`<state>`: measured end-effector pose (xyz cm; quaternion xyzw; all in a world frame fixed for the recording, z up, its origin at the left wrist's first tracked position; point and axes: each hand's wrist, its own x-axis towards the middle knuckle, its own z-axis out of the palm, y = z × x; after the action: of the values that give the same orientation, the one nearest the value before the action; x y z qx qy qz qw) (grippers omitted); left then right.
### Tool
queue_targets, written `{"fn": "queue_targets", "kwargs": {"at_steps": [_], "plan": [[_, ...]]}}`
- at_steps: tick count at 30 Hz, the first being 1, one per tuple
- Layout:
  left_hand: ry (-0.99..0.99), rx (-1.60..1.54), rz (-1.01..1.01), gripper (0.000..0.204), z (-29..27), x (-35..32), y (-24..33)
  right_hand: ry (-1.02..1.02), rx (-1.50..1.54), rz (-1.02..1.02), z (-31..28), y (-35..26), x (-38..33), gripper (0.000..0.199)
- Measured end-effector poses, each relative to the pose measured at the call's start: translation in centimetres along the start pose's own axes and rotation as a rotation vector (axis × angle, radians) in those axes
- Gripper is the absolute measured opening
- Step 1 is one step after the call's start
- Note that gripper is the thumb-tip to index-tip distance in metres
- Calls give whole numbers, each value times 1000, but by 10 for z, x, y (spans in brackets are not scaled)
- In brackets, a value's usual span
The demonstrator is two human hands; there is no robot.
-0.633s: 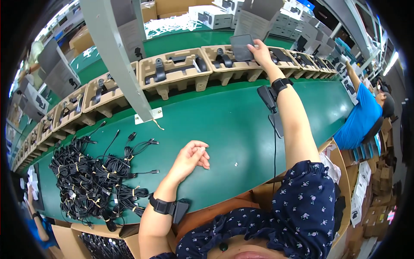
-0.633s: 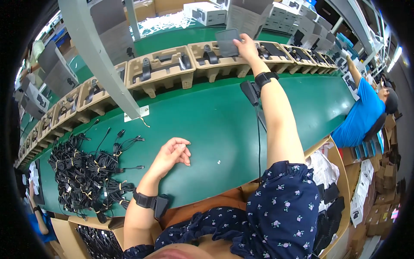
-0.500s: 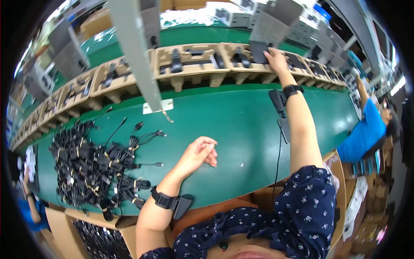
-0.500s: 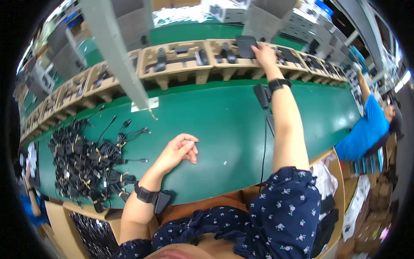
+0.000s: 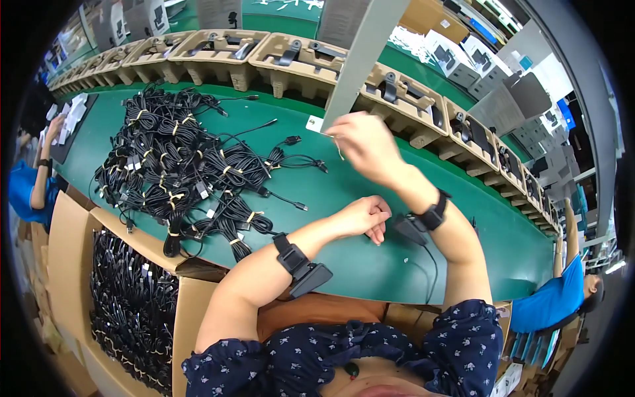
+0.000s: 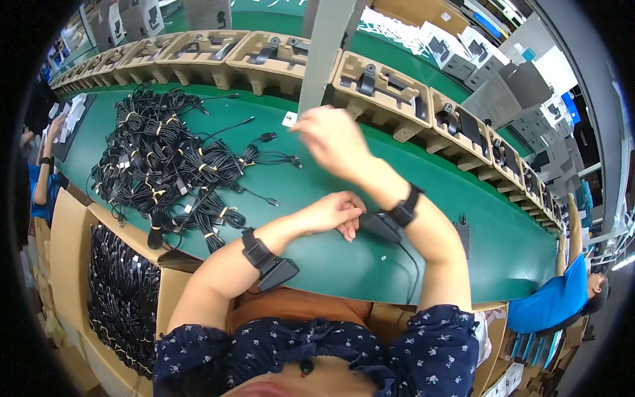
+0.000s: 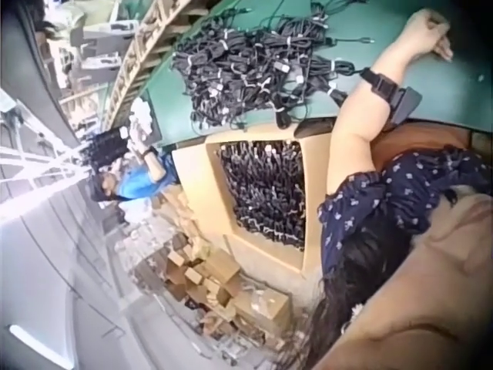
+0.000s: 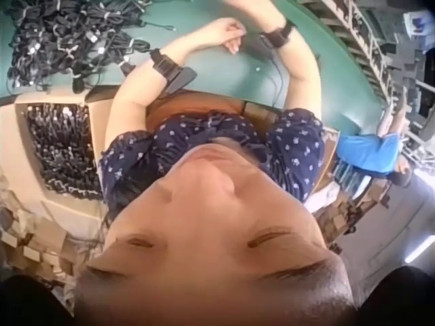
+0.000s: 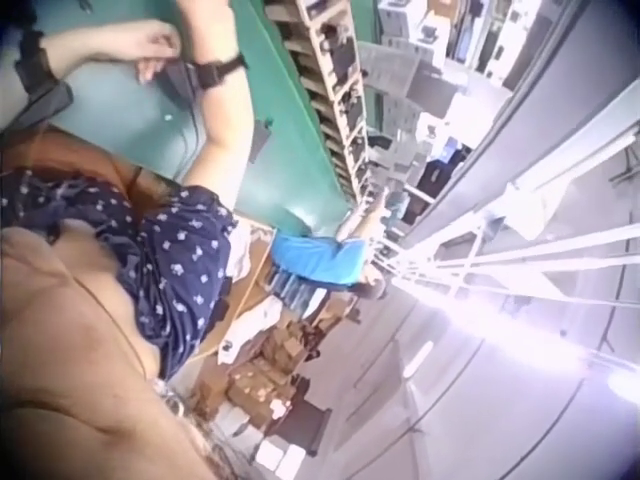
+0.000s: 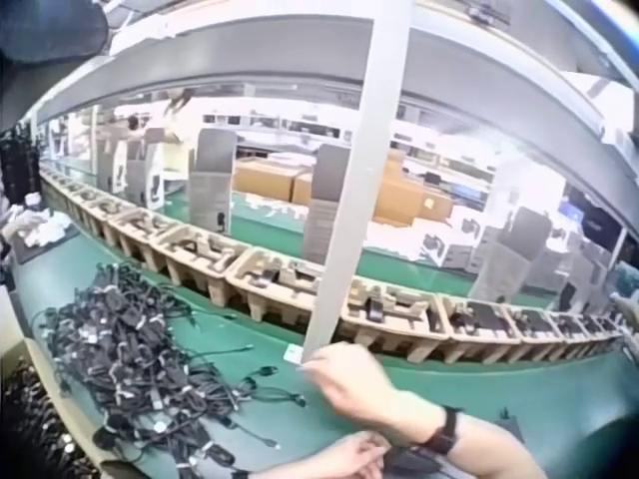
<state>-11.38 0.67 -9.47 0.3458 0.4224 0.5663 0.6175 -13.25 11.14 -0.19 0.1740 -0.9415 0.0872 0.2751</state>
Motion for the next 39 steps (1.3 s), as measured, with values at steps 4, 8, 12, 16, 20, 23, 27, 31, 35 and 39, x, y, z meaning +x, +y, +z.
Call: {"fn": "queue_targets", "kwargs": {"at_steps": [4, 8, 12, 16, 20, 23, 27, 31, 35, 39], "plan": [[-114, 150, 122, 21, -4, 1, 1, -313, 196, -137, 45, -31, 38, 25], [-139, 32, 64, 21, -1, -3, 4, -540, 158, -38, 59, -37, 39, 61], [-200, 468, 192, 22, -9, -1, -3, -505, 63, -46, 62, -43, 26, 64], [-105, 585, 433, 41, -10, 2, -15, -576, 35, -8, 53, -43, 0, 38], [-1, 790, 336, 40, -19, 15, -36, -291, -33, -31, 26, -51, -17, 22], [-140, 539, 11, 26, 3, 0, 5, 2, -40, 16, 2, -47, -37, 21], [-101, 291, 130, 28, 7, -9, 16, 169, 985, 686, -28, -57, -65, 24], [20, 128, 151, 27, 6, -7, 12, 534, 859, 786, -46, -44, -91, 27], [507, 671, 768, 35, 7, -10, 17, 568, 439, 867, -50, -14, -118, 26], [802, 994, 954, 66, -4, -12, 31, 257, 387, 968, -58, -21, -120, 24]]}}
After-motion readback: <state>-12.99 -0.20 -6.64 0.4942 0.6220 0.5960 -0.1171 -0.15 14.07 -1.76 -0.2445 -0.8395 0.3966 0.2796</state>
